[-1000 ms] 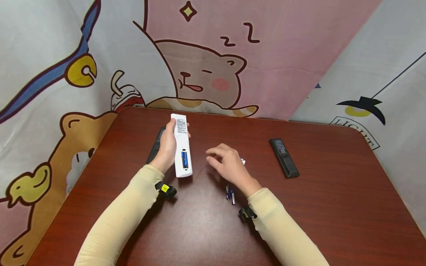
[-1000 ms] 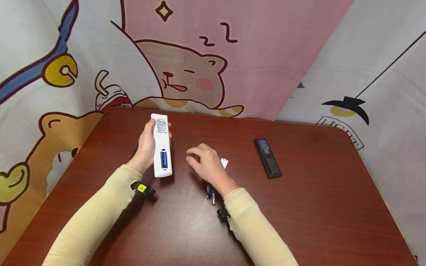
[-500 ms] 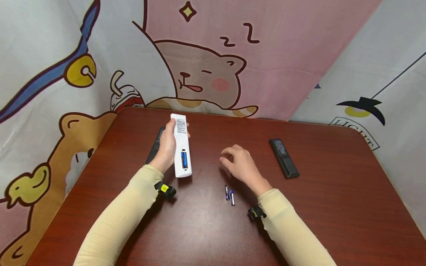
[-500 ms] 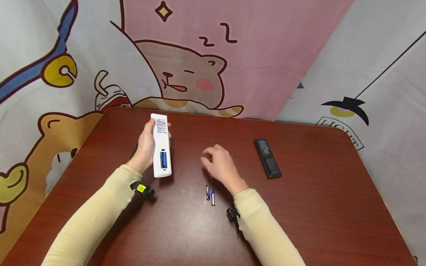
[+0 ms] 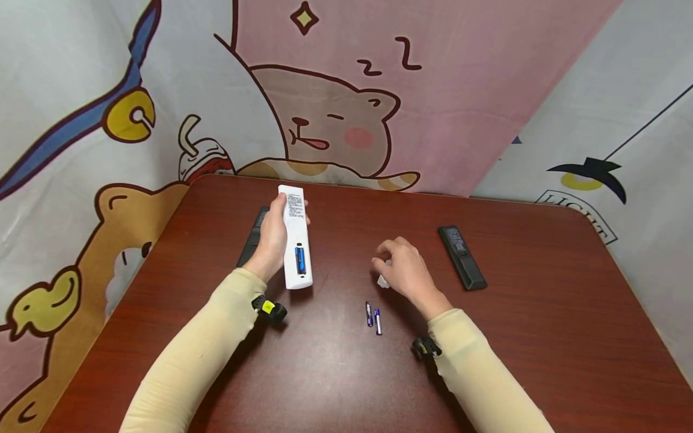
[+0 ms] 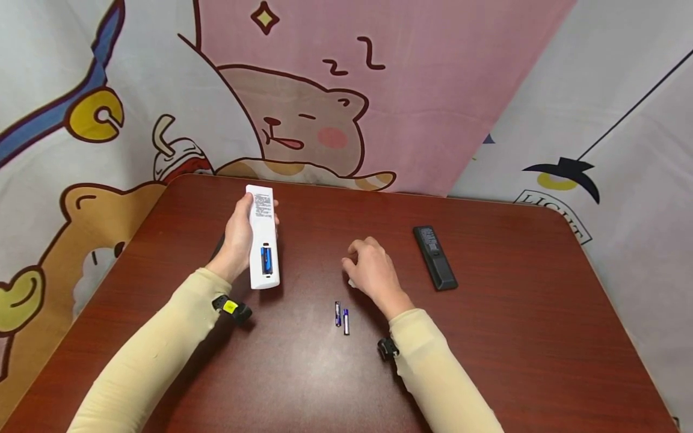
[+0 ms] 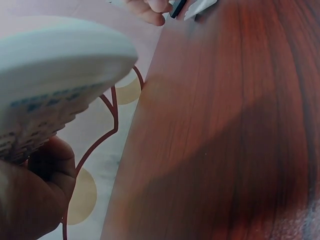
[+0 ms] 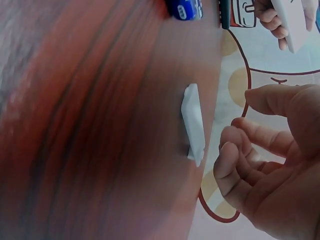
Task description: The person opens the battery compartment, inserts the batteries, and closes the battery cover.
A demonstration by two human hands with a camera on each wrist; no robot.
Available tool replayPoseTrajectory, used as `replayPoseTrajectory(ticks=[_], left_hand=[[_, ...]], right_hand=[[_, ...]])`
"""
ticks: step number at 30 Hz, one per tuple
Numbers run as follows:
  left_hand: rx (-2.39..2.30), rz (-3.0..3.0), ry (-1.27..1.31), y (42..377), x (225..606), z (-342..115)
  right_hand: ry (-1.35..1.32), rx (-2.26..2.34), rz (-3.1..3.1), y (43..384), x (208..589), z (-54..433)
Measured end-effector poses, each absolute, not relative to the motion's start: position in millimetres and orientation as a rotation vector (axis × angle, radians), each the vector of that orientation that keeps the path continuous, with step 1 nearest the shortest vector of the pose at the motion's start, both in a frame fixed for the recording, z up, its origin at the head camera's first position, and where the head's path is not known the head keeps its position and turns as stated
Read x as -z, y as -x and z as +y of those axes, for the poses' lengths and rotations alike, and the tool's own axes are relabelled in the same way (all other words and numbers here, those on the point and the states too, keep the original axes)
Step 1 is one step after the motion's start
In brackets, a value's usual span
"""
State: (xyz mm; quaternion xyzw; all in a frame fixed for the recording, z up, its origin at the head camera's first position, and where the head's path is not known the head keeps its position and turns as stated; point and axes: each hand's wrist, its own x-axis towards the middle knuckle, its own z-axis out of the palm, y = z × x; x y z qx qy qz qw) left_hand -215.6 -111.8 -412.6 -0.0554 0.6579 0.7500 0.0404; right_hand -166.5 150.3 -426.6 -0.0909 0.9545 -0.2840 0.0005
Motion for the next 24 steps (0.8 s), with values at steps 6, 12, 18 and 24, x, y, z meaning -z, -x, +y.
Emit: replayPoseTrajectory(ticks=[6, 12, 18, 24], left_hand=[[-2.296, 2.003, 0.183, 217.0, 413.3, -111.5], [-2.297, 2.002, 0.172, 216.3, 412.5, -111.9], [-2.284, 2.007, 0.170, 215.7, 412.6, -112.5], [-2.327, 1.980, 0.171, 216.8, 413.9, -111.8]], right_hand=[[0.191, 0.835, 3.016, 166.7, 428.3, 154.6], [0.128, 0.791, 3.015, 166.8, 430.6, 158.5], [0.086, 0.747, 3.010, 167.5, 432.1, 159.8], [0.056, 0.701, 3.011, 168.3, 435.9, 158.8]])
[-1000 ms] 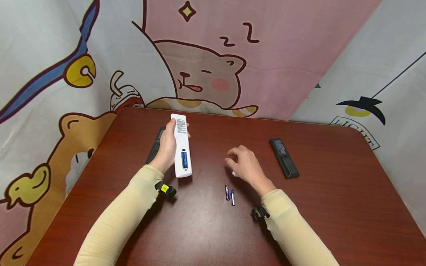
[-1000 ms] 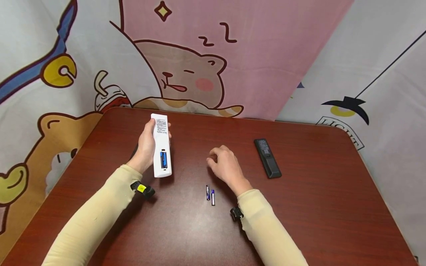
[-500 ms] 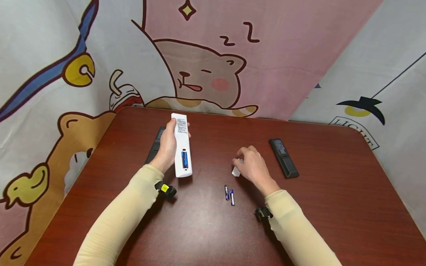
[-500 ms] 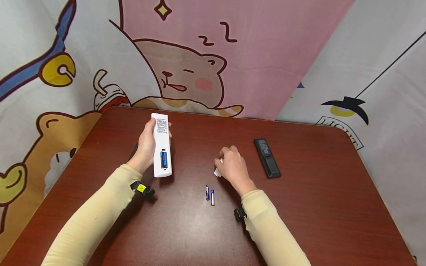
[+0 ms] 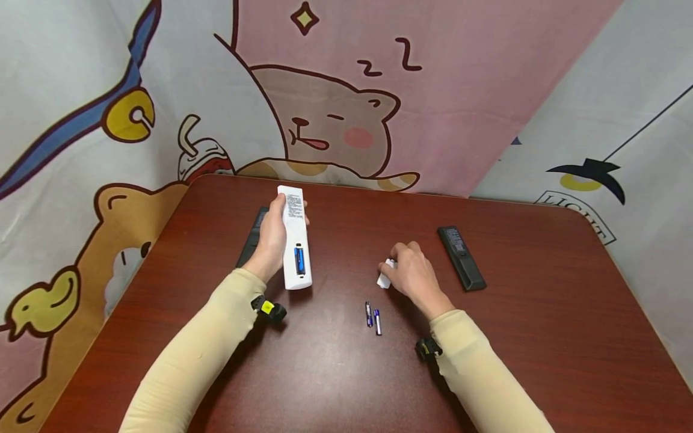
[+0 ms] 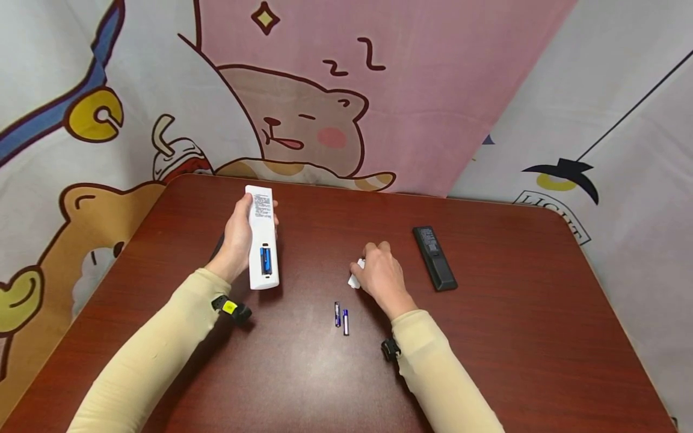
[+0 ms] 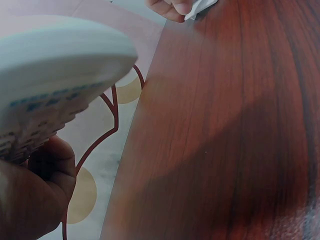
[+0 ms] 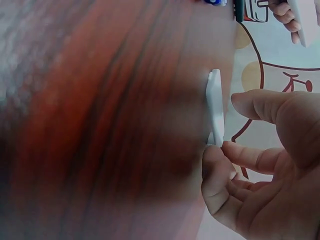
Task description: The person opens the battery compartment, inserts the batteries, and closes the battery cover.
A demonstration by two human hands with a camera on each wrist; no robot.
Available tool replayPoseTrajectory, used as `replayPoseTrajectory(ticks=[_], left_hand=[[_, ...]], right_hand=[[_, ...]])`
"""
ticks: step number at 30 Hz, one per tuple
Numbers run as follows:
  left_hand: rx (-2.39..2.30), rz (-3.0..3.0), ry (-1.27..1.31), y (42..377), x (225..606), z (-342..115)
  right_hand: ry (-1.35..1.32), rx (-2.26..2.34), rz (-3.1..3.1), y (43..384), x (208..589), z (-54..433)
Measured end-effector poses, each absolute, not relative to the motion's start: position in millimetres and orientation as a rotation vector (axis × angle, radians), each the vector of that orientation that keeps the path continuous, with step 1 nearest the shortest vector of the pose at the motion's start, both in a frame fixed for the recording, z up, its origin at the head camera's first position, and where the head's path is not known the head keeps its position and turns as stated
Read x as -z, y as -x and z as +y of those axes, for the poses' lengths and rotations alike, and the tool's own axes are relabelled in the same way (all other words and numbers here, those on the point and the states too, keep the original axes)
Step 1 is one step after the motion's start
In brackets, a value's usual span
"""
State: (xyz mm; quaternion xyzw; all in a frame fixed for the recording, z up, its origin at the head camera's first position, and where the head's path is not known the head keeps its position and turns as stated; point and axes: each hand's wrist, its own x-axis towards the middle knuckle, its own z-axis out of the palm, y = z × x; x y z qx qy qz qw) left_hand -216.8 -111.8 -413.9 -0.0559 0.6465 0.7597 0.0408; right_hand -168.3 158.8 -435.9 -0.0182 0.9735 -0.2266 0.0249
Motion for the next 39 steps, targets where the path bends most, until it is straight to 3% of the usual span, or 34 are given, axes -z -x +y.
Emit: replayPoseTrajectory(ticks=[39], left_hand=[[-2.330, 1.976, 0.173, 216.2, 414.0, -108.8]], right_hand=[[-0.013, 0.609, 2.960, 173.2, 436.2, 144.5]])
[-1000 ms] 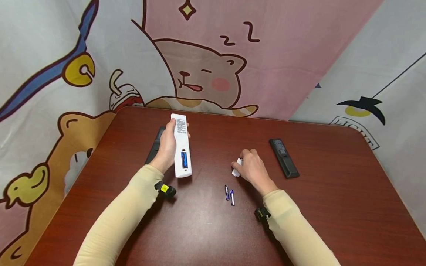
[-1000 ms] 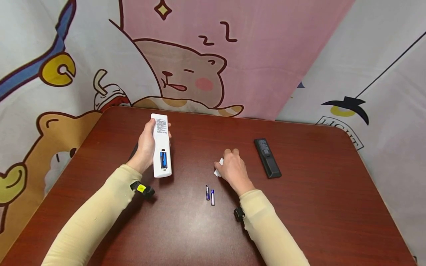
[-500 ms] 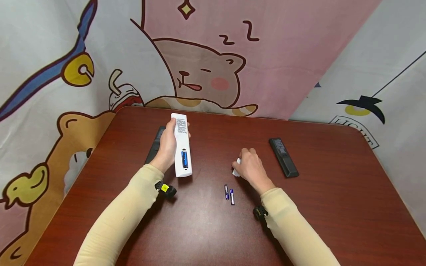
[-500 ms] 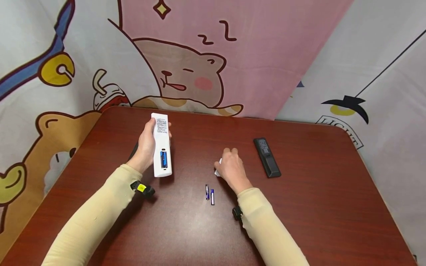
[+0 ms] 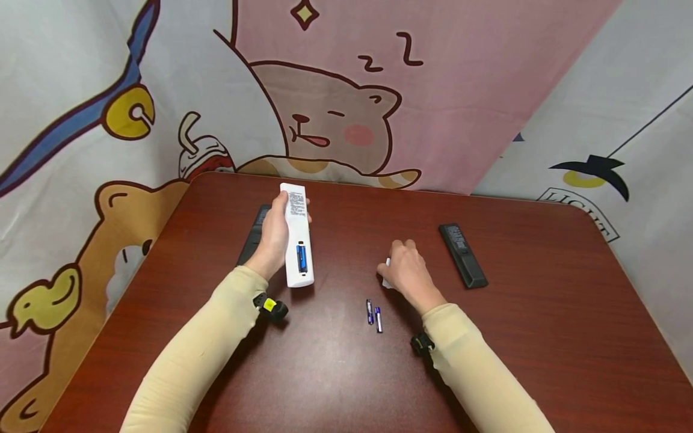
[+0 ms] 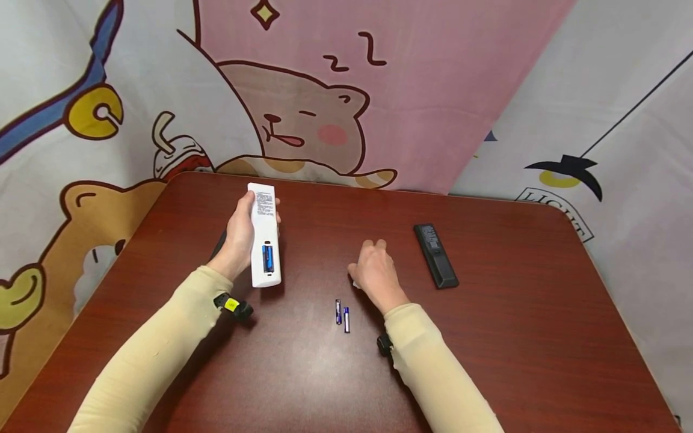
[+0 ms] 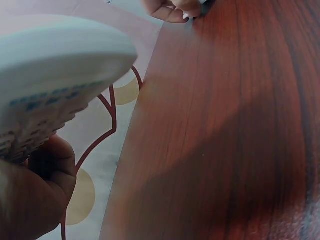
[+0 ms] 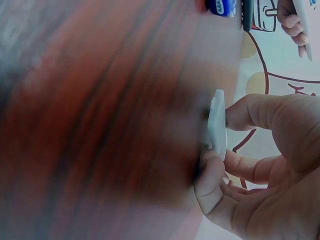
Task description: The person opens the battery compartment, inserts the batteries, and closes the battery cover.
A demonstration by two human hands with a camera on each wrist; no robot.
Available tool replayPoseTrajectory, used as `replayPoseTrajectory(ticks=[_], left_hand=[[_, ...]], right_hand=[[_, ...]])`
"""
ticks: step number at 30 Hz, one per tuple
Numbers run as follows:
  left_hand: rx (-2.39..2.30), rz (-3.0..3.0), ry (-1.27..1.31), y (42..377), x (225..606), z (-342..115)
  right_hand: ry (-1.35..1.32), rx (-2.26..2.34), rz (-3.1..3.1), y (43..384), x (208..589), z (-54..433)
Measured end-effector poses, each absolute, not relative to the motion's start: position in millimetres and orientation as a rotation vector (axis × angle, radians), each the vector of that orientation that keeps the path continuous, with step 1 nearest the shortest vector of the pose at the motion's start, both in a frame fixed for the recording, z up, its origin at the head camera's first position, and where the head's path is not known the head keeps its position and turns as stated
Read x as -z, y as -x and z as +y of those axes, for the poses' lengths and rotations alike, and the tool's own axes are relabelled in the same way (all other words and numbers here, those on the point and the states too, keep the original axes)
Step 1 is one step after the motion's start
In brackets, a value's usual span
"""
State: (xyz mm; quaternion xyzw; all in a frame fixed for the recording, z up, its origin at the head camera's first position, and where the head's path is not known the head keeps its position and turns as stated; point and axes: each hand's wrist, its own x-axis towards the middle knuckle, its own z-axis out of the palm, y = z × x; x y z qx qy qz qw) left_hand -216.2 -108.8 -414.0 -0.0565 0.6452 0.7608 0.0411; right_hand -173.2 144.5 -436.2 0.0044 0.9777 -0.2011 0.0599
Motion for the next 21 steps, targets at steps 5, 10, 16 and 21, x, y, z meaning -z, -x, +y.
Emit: replayPoseTrajectory(ticks=[5, 10, 16, 21], left_hand=[[-2.326, 1.978, 0.191, 216.2, 414.2, -108.6], [-2.328, 1.975, 0.192, 216.0, 413.7, -108.5], [-2.328, 1.979, 0.183, 216.3, 414.8, -108.7], [-2.315, 1.995, 0.180, 215.9, 415.7, -109.3]], right_hand=[[-0.005, 0.624, 2.962, 173.2, 434.9, 146.3], [0.017, 0.647, 2.976, 173.2, 434.1, 148.1], [0.028, 0.675, 2.984, 172.9, 433.9, 149.0], [0.028, 0.700, 2.987, 172.1, 434.1, 149.5]])
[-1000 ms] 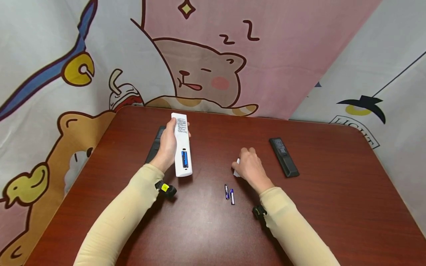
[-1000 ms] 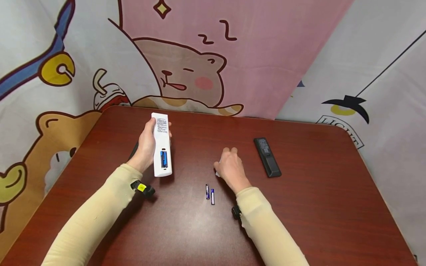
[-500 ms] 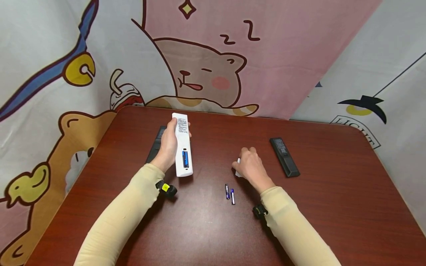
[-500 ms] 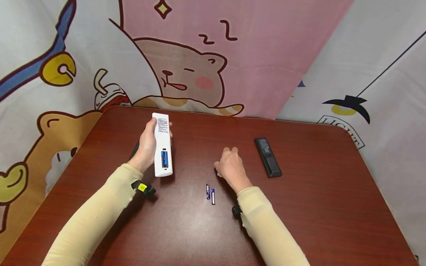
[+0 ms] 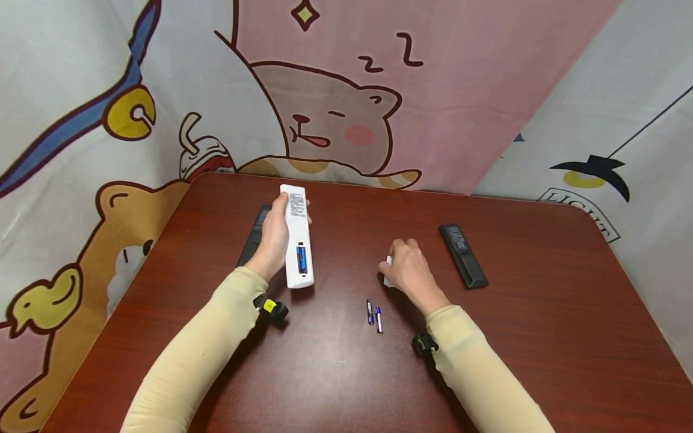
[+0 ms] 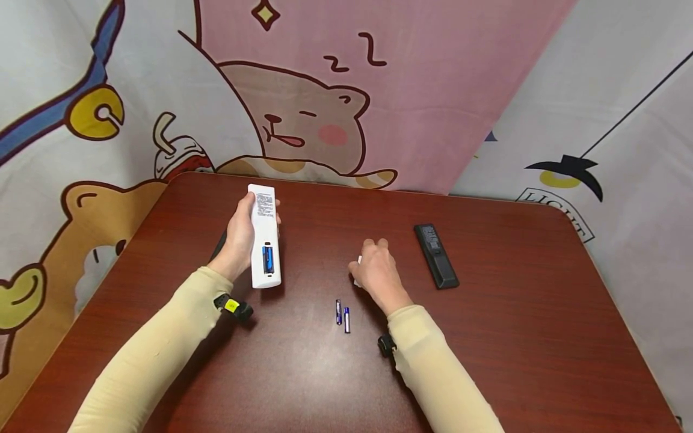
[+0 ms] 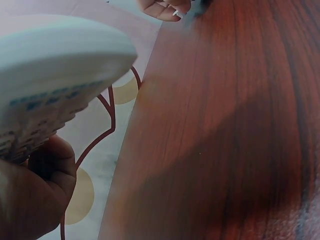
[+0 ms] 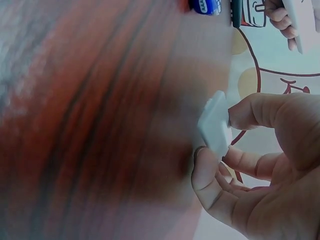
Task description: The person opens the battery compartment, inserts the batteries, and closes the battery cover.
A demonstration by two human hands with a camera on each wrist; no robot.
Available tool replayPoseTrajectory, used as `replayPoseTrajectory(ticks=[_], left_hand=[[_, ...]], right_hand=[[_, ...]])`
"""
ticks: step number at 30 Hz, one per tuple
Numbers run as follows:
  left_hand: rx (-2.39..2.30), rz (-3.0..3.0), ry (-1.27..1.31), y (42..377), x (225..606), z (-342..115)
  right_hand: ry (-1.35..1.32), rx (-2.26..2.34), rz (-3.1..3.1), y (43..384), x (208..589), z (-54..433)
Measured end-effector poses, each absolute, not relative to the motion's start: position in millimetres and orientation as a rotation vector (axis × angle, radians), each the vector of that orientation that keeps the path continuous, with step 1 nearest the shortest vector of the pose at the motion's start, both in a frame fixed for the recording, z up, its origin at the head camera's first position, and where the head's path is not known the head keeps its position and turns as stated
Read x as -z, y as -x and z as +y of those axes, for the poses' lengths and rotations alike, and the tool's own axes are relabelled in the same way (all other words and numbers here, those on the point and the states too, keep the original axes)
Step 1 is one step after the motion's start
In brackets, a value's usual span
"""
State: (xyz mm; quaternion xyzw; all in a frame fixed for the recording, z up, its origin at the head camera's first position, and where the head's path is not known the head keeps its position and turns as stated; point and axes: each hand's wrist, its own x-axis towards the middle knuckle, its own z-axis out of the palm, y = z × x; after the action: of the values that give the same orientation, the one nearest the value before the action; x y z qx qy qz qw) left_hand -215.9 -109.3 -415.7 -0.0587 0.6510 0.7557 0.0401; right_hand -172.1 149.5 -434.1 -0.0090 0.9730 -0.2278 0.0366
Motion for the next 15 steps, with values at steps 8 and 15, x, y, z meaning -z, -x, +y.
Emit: replayPoseTrajectory(ticks=[8, 15], left_hand=[[-2.333, 1.979, 0.174, 216.5, 414.7, -108.5], [-2.322, 1.982, 0.188, 216.1, 414.1, -107.9]], right_hand=[[0.023, 0.762, 2.997, 170.2, 431.7, 151.6], [0.023, 0.820, 3.006, 168.1, 428.7, 150.1]])
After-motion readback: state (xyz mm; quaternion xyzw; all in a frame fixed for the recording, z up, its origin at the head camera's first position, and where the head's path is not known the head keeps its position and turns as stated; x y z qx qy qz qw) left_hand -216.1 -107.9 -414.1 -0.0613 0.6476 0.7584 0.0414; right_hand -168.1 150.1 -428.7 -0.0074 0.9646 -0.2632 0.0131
